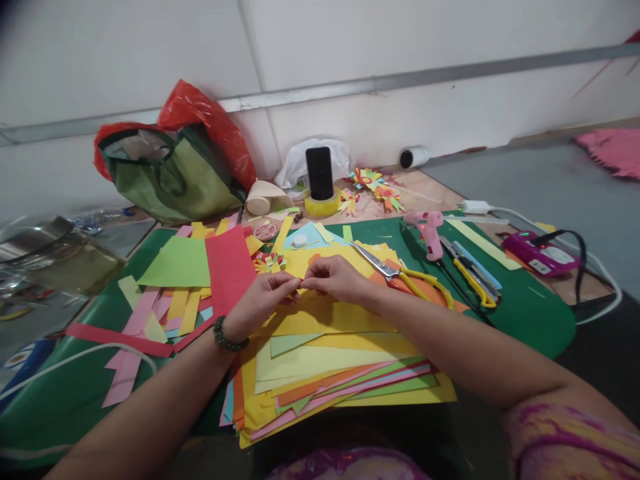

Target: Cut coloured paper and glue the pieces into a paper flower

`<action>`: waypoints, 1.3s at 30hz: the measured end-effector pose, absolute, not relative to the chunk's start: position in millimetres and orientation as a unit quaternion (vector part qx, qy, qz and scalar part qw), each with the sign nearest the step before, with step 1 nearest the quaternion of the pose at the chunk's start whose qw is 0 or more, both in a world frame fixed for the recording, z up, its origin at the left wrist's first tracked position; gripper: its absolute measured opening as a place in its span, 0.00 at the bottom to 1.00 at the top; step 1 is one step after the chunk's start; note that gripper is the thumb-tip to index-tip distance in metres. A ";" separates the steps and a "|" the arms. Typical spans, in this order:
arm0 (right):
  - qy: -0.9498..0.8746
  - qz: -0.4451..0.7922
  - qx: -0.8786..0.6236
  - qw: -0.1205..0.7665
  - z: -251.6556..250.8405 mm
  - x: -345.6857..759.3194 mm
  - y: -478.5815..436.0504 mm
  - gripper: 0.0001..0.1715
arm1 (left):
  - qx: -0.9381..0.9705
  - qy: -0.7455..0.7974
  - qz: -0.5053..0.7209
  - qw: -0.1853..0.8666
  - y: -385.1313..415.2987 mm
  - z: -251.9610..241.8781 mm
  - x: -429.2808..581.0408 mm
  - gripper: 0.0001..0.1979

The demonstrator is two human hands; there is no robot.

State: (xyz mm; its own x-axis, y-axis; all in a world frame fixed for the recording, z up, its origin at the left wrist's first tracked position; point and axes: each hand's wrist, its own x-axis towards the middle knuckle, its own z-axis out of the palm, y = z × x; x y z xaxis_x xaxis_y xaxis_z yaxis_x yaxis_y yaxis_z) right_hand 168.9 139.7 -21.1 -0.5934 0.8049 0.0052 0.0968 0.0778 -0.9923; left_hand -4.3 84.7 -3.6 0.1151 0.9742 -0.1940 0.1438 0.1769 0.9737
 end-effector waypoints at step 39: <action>-0.711 0.541 -0.363 0.265 -13.4 170.6 133.3 0.15 | 0.575 0.542 0.368 0.490 84.8 -8.6 -1.8 0.07</action>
State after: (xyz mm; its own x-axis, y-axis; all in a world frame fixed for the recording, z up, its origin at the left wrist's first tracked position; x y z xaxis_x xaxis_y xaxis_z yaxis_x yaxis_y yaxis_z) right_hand 170.6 133.3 -13.4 -0.5962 0.8027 -0.0155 0.2279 0.1507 -0.9620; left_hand -1.8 84.8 -8.6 0.1410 0.9841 -0.1085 0.2617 0.0686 0.9627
